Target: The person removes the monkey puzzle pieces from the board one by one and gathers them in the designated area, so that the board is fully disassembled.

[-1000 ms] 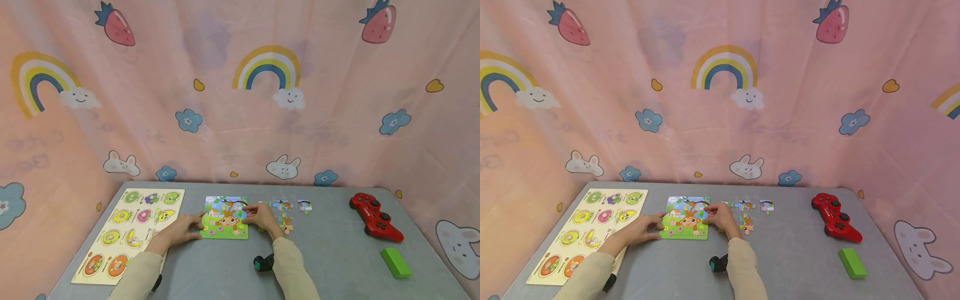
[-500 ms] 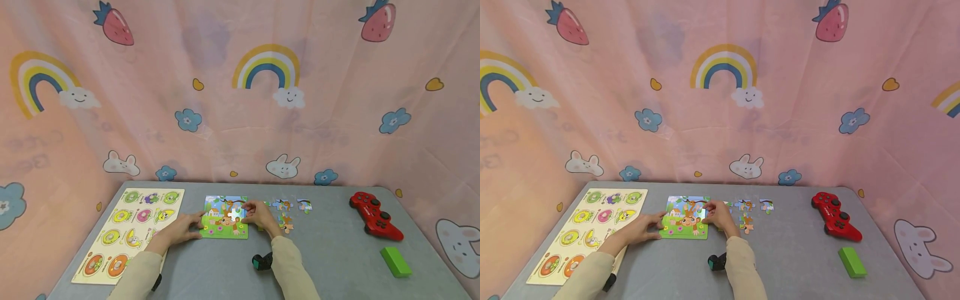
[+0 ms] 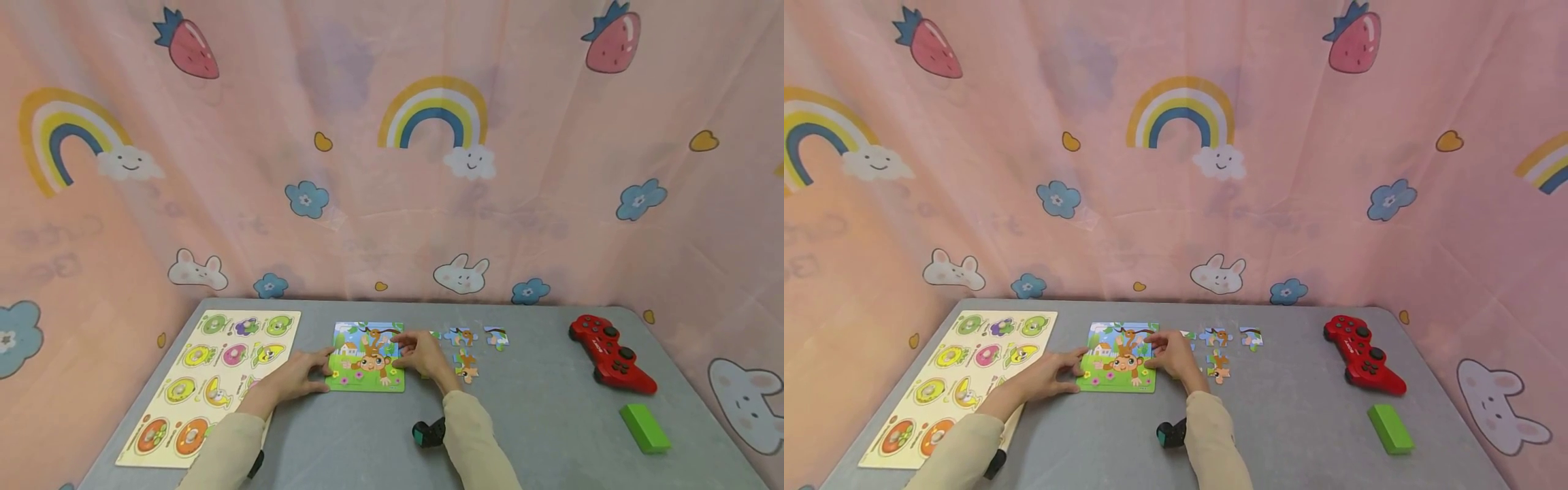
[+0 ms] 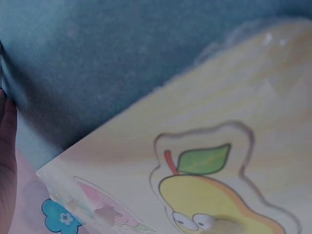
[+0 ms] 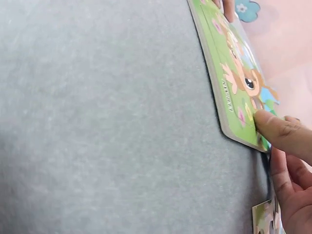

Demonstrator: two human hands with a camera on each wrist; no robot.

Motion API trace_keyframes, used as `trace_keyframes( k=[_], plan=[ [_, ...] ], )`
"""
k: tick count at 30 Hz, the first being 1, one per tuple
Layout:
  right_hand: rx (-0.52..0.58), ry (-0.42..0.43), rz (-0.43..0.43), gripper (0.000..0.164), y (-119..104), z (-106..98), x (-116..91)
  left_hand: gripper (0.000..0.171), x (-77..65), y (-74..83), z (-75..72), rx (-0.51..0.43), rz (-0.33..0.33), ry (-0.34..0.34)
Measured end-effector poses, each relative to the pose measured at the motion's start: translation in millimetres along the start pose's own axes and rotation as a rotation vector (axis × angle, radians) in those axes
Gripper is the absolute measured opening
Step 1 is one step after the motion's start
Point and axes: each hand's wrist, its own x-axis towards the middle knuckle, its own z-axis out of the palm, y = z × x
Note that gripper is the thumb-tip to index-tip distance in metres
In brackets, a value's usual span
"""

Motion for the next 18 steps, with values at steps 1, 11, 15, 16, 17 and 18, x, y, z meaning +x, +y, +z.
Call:
trace_keyframes(
  k=[1, 11, 15, 16, 17, 18],
  plan=[
    [0.006, 0.001, -0.003, 0.033, 0.0, 0.2, -0.5, 0.016, 0.0, 0.4, -0.2, 0.001, 0.001, 0.0],
    [0.004, 0.008, -0.034, 0.036, 3.1, 1.1, -1.9, 0.014, 1.0, -1.0, 0.1, -0.006, 0.01, -0.002],
    [0.015, 0.012, -0.054, 0.034, 4.5, 1.6, -1.9, 0.013, 0.7, -0.5, 0.1, 0.003, 0.007, -0.001],
    [0.018, 0.013, -0.064, 0.034, 4.7, 1.7, -2.0, 0.013, 0.5, -0.3, -0.1, 0.004, 0.007, -0.001],
    [0.026, 0.011, -0.072, 0.034, 5.1, 1.9, -2.1, 0.013, 0.3, 0.0, -0.4, 0.005, 0.008, 0.0],
    [0.032, 0.012, -0.079, 0.034, 5.2, 2.0, -2.3, 0.013, 0.1, 0.3, -0.7, 0.003, 0.008, 0.0]
  ],
)
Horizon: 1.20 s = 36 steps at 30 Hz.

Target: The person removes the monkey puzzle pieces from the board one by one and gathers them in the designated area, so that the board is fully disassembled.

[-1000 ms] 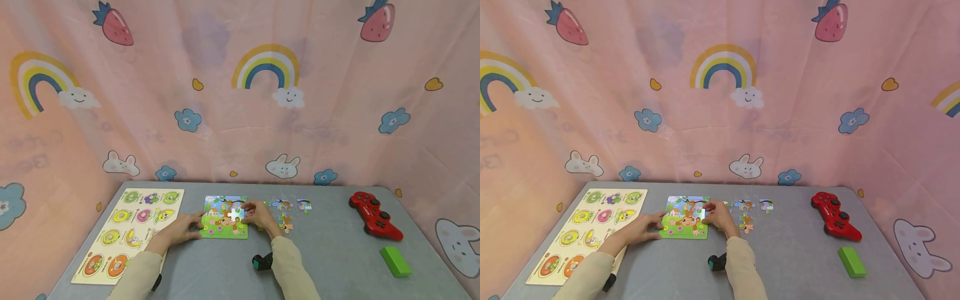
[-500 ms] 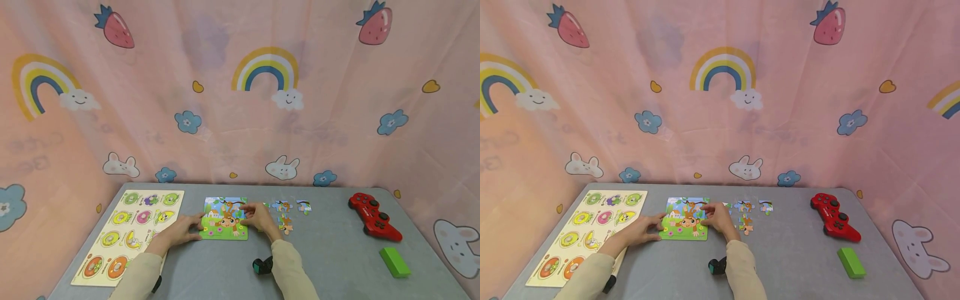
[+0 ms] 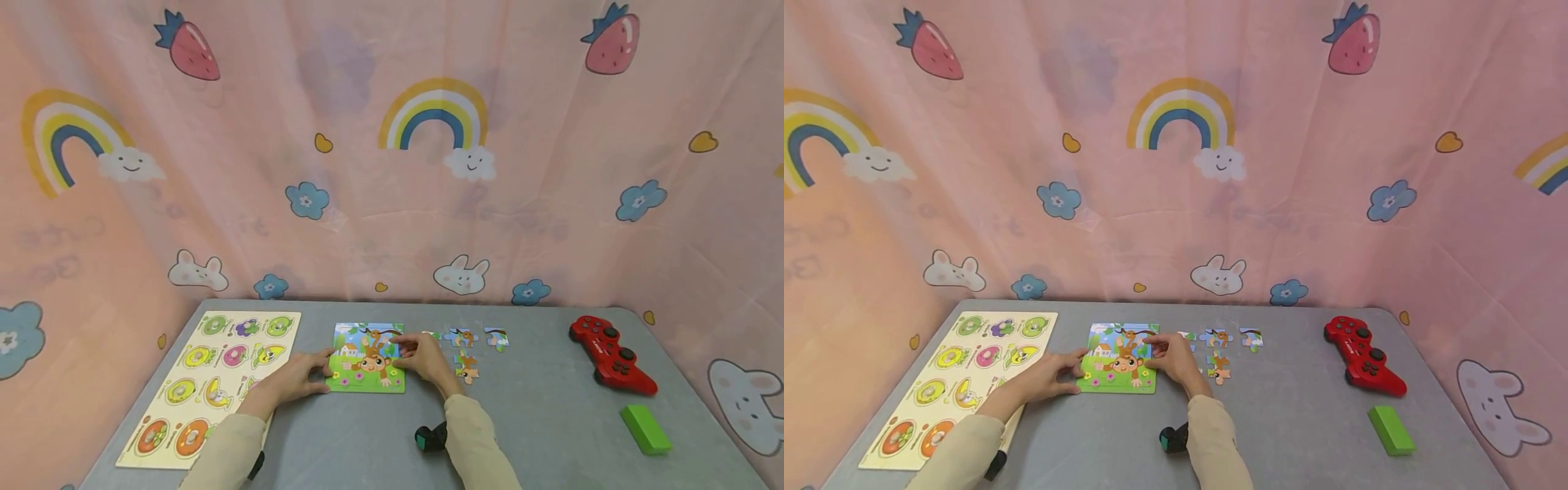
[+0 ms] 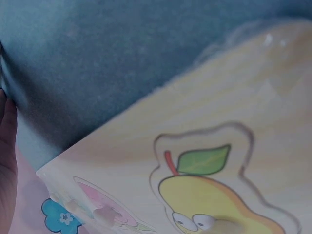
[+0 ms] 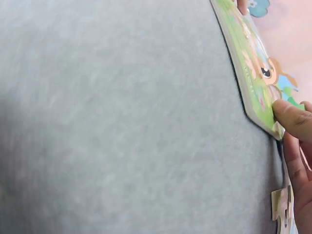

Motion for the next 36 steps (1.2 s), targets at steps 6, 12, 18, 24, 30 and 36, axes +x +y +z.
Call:
trace_keyframes(
  k=[6, 12, 18, 24, 30, 36],
  plan=[
    [0.006, 0.001, -0.01, 0.033, 1.6, -1.0, -1.5, 0.014, -1.0, 2.0, -0.8, -0.002, 0.008, -0.002],
    [-0.005, -0.039, -0.051, 0.039, 1.3, -1.4, -0.2, 0.015, -1.8, 2.5, -2.0, 0.003, 0.012, -0.001],
    [-0.025, -0.066, -0.11, 0.03, 3.3, -1.9, -0.1, 0.016, -1.2, 2.8, -1.5, 0.011, 0.011, -0.003],
    [0.061, -0.108, -0.088, 0.028, 8.4, -3.5, -0.5, 0.014, -0.9, 3.3, -1.2, 0.001, 0.009, -0.004],
    [0.112, -0.131, -0.05, 0.03, 8.6, -6.9, 0.6, 0.013, 0.3, 1.8, -0.3, 0.005, -0.001, -0.01],
    [0.116, -0.146, -0.063, 0.031, 9.4, -11.2, 1.4, 0.015, 0.3, 1.5, -0.2, 0.004, -0.001, -0.009]
  ],
)
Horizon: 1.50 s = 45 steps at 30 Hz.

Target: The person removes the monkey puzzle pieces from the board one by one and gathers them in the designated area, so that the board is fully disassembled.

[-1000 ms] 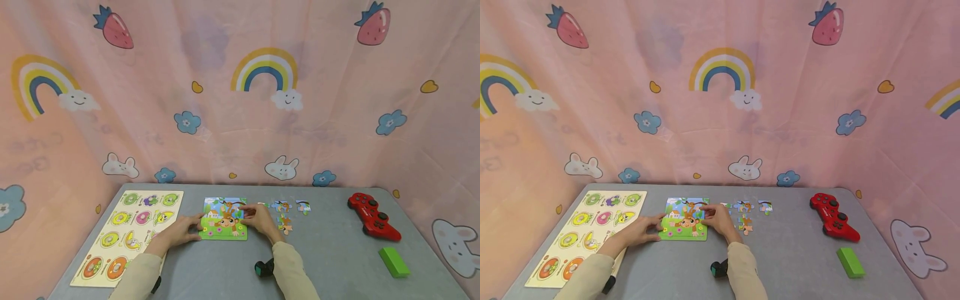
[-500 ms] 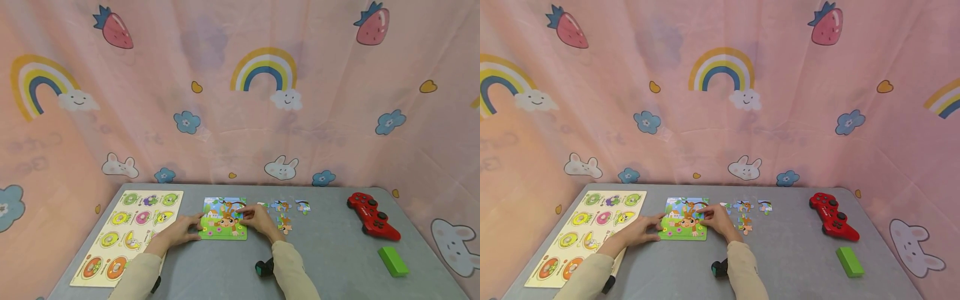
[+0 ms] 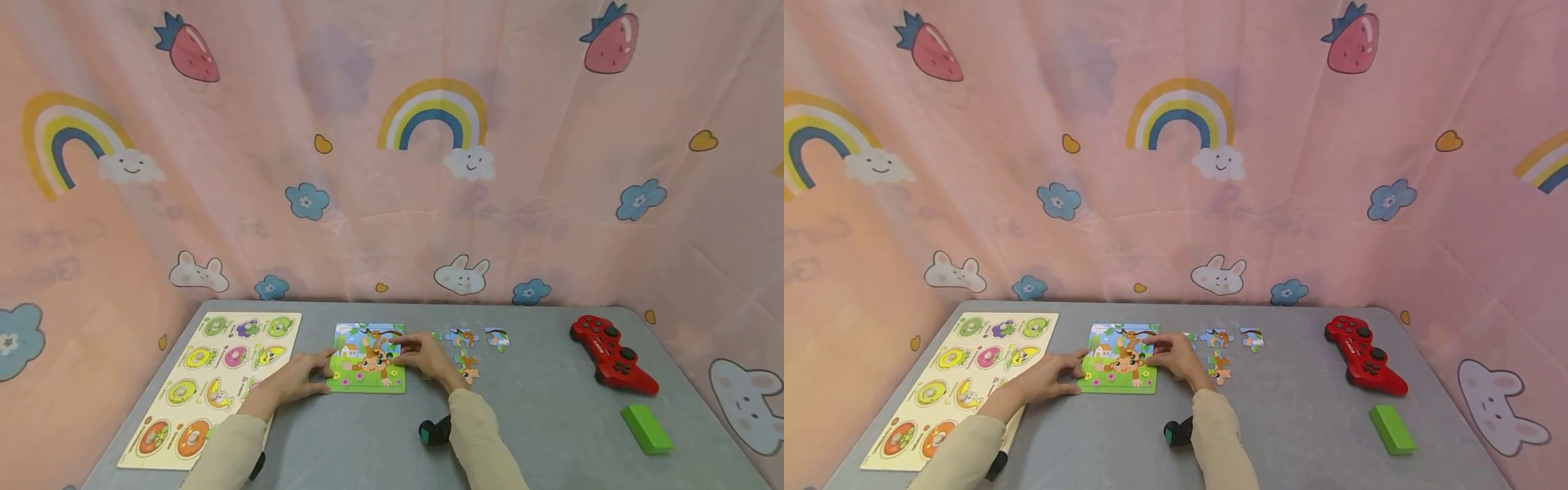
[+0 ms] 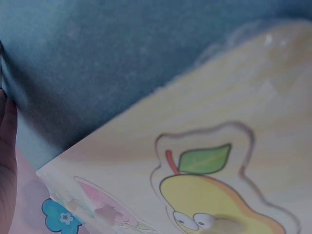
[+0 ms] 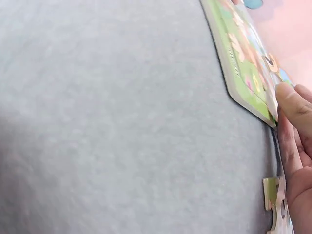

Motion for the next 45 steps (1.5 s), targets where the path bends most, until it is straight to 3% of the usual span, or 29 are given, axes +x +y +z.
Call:
trace_keyframes(
  k=[7, 14, 22, 31, 45],
  plan=[
    [0.071, -0.038, 0.032, 0.035, 1.4, -10.0, -3.8, 0.014, 0.0, 1.8, 1.4, -0.012, 0.0, 0.001],
    [0.174, -0.061, 0.133, 0.038, 3.4, -20.9, -4.8, 0.015, 1.5, 1.9, 0.5, 0.0, 0.002, 0.005],
    [0.252, -0.153, 0.164, 0.041, 7.8, -35.2, -8.1, 0.017, 1.4, -0.5, -0.5, 0.011, -0.001, 0.008],
    [0.267, -0.173, 0.239, 0.045, 11.7, -49.4, -15.5, 0.016, 0.3, -1.8, -0.8, 0.01, -0.004, 0.008],
    [0.238, -0.21, 0.277, 0.04, 25.0, -86.2, -37.9, 0.015, -2.3, -1.1, 1.2, 0.006, -0.007, 0.016]
  ],
)
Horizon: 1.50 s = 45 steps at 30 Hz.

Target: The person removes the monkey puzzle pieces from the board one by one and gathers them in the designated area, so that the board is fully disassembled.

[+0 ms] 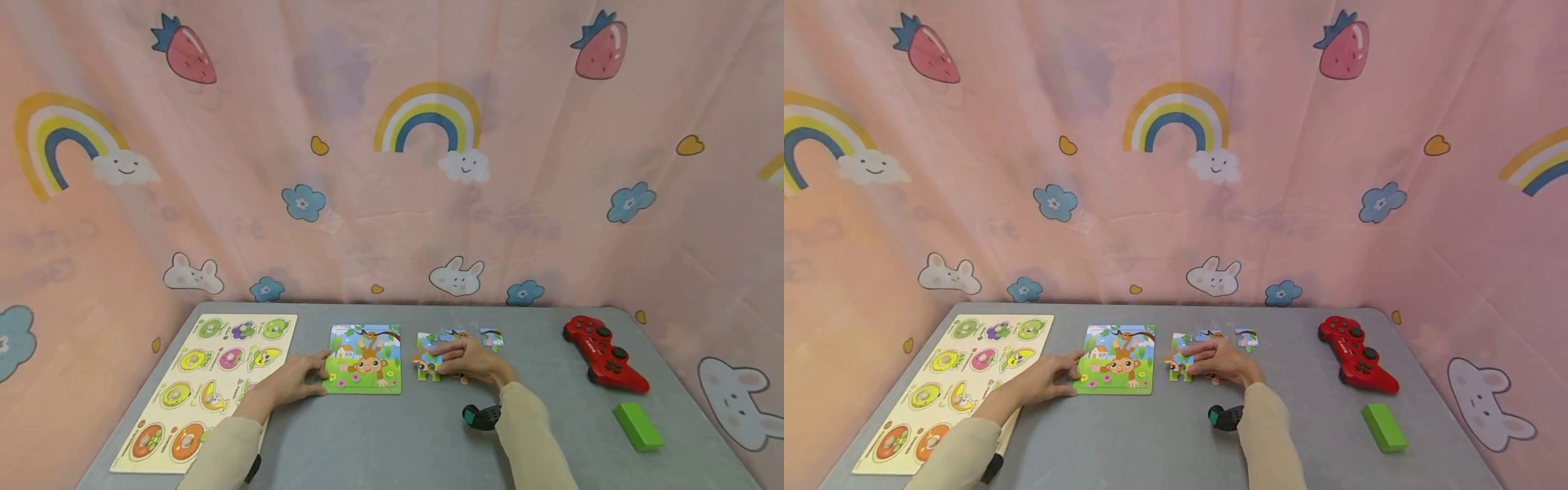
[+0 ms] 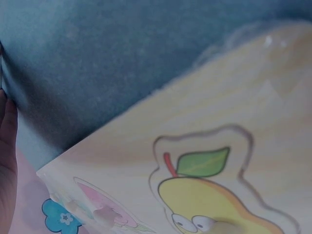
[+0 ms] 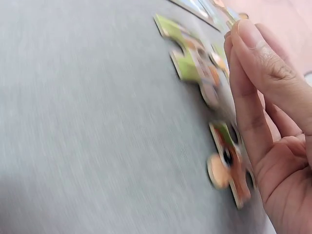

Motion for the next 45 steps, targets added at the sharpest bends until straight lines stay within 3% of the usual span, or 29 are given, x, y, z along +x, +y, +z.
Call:
trace_keyframes(
  k=[14, 26, 36, 45],
  plan=[
    [0.001, 0.038, 0.062, 0.043, 7.2, -35.7, -30.9, 0.016, -2.3, -0.7, -1.9, 0.002, -0.018, 0.0],
    [-0.14, 0.094, 0.064, 0.045, 9.7, -69.0, -61.5, 0.015, -1.4, 1.5, -2.8, -0.004, -0.011, -0.002],
    [-0.224, 0.044, 0.088, 0.044, 3.3, -79.8, -70.9, 0.015, -0.6, 1.6, -2.0, -0.014, -0.017, -0.004],
    [-0.311, 0.106, 0.126, 0.048, -2.0, -80.7, -75.7, 0.014, 0.4, 3.9, -2.3, -0.017, -0.014, -0.011]
  ],
)
